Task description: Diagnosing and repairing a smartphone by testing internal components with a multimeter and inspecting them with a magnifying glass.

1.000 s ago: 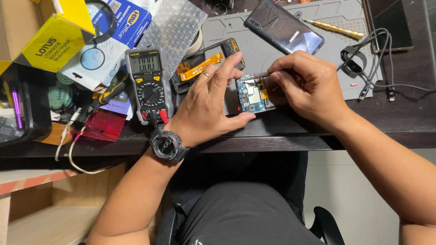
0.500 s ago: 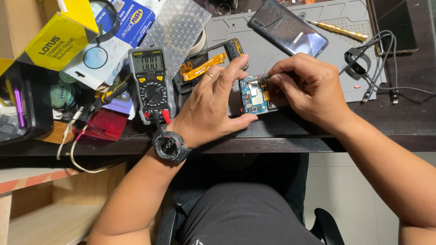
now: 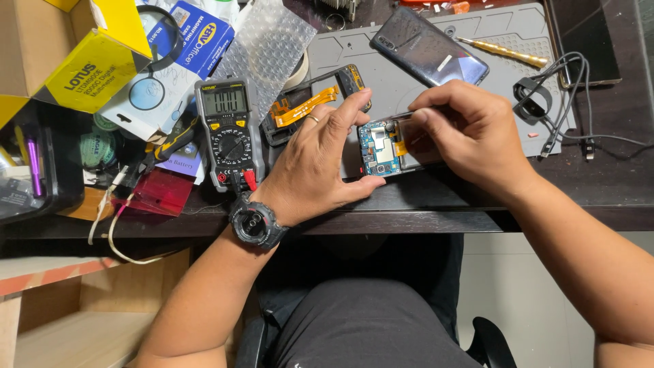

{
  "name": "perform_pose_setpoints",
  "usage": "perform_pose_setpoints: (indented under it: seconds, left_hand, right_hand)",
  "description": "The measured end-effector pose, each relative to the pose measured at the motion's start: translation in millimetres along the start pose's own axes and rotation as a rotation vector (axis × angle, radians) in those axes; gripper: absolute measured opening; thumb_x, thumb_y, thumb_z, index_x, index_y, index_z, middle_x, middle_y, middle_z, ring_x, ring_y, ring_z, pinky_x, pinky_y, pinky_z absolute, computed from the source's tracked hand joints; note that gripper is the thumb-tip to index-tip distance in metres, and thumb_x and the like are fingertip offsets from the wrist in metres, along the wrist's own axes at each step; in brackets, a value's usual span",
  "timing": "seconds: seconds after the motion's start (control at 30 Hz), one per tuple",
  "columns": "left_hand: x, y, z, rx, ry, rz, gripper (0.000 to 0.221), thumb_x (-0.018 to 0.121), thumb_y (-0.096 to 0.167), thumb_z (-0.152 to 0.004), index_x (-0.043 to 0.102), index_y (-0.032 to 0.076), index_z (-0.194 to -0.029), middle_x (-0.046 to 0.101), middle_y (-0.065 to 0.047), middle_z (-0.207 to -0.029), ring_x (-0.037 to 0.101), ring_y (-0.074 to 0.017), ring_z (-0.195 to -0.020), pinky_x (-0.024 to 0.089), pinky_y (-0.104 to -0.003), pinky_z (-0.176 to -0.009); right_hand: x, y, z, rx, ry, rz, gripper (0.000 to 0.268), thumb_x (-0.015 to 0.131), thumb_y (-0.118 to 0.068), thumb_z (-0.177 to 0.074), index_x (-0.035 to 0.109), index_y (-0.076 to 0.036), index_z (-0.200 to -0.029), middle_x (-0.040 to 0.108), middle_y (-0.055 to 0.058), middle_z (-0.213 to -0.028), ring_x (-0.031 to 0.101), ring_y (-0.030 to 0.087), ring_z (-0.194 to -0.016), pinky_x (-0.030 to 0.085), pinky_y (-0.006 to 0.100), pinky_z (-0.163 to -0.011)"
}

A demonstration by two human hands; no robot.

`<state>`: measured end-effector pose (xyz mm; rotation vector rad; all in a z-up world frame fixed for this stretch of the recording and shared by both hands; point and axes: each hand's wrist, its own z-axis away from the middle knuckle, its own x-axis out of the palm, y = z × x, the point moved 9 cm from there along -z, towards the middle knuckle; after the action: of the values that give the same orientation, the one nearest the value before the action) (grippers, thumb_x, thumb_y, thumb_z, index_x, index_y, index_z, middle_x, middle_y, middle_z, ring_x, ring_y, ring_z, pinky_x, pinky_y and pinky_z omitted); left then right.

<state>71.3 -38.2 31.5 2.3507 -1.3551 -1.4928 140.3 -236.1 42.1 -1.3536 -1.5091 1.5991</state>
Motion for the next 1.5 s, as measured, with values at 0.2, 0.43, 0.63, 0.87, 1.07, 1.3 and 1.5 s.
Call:
perform_pose_setpoints:
  seconds: [0.2,0.43,0.63,0.87,1.07,1.3,1.5]
  left_hand:
    - [4,-1,-2,-0.029,-0.072,-0.025,0.124,0.112,0.040,-0.089,0.033,0.005,-0.178,0.075,-0.013,-0.144,0.068,-0.0363,-0.123,0.056,-0.048,-0.115]
    - [18,-3,-7,-0.058,-0.183,-0.182,0.115,0.104,0.048,-0.087,0.041,0.002,-0.172,0.074,-0.018,-0.123,0.066,-0.0435,-0.111,0.056,-0.054,-0.098]
    - [17,3,-8,-0.067,-0.199,-0.242,0.116,0.107,0.050,-0.084,0.043,0.005,-0.170,0.079,-0.020,-0.119,0.069,-0.0446,-0.114,0.059,-0.057,-0.091]
    - [-76,13,-8,-0.030,0.075,-0.287,0.036,0.086,0.023,-0.102,0.074,0.005,-0.131,0.084,-0.015,-0.113,0.078,-0.0373,-0.106,0.061,-0.050,-0.097]
    - [-154,-116,50,-0.459,0.164,-0.585,0.014,0.059,0.004,-0.096,0.067,0.006,-0.084,0.074,-0.021,-0.082,0.072,-0.0475,-0.080,0.054,-0.061,-0.071]
    - [-212,-145,79,-0.456,0.456,-0.757,0.036,0.060,0.007,-0.108,0.079,-0.005,-0.137,0.082,-0.024,-0.119,0.075,-0.0460,-0.111,0.060,-0.056,-0.102]
    - [-180,-186,72,-0.619,0.207,-1.053,0.035,0.067,0.003,-0.101,0.070,0.003,-0.137,0.082,-0.019,-0.121,0.078,-0.0373,-0.108,0.063,-0.047,-0.091]
  right_hand:
    - [-28,-5,4,-0.260,0.088,0.239,0.004,0.079,0.000,-0.121,0.081,0.003,-0.123,0.078,0.012,-0.116,0.070,0.019,-0.105,0.054,0.029,-0.090]
    - [-18,-25,15,-0.484,0.052,0.384,0.009,0.089,0.002,-0.114,0.087,-0.001,-0.122,0.080,0.014,-0.113,0.073,0.024,-0.105,0.056,0.036,-0.099]
    - [-25,-22,20,-0.446,0.094,0.420,0.009,0.085,0.007,-0.116,0.087,0.002,-0.124,0.081,0.015,-0.115,0.070,0.025,-0.106,0.055,0.037,-0.098]
    - [-35,1,19,-0.330,0.119,0.422,0.013,0.077,-0.001,-0.124,0.084,0.003,-0.134,0.082,0.013,-0.123,0.074,0.021,-0.112,0.056,0.034,-0.106]
    - [-24,3,20,-0.363,0.157,0.495,0.014,0.078,-0.006,-0.122,0.089,-0.004,-0.131,0.086,0.010,-0.122,0.077,0.020,-0.113,0.055,0.036,-0.090]
    - [-14,46,7,-0.165,0.204,0.426,0.020,0.074,0.002,-0.120,0.092,0.002,-0.127,0.088,0.020,-0.118,0.082,0.031,-0.105,0.060,0.039,-0.106]
    - [-10,55,-5,-0.076,0.158,0.468,0.023,0.077,0.001,-0.113,0.092,0.003,-0.129,0.093,0.022,-0.120,0.088,0.033,-0.100,0.068,0.039,-0.103]
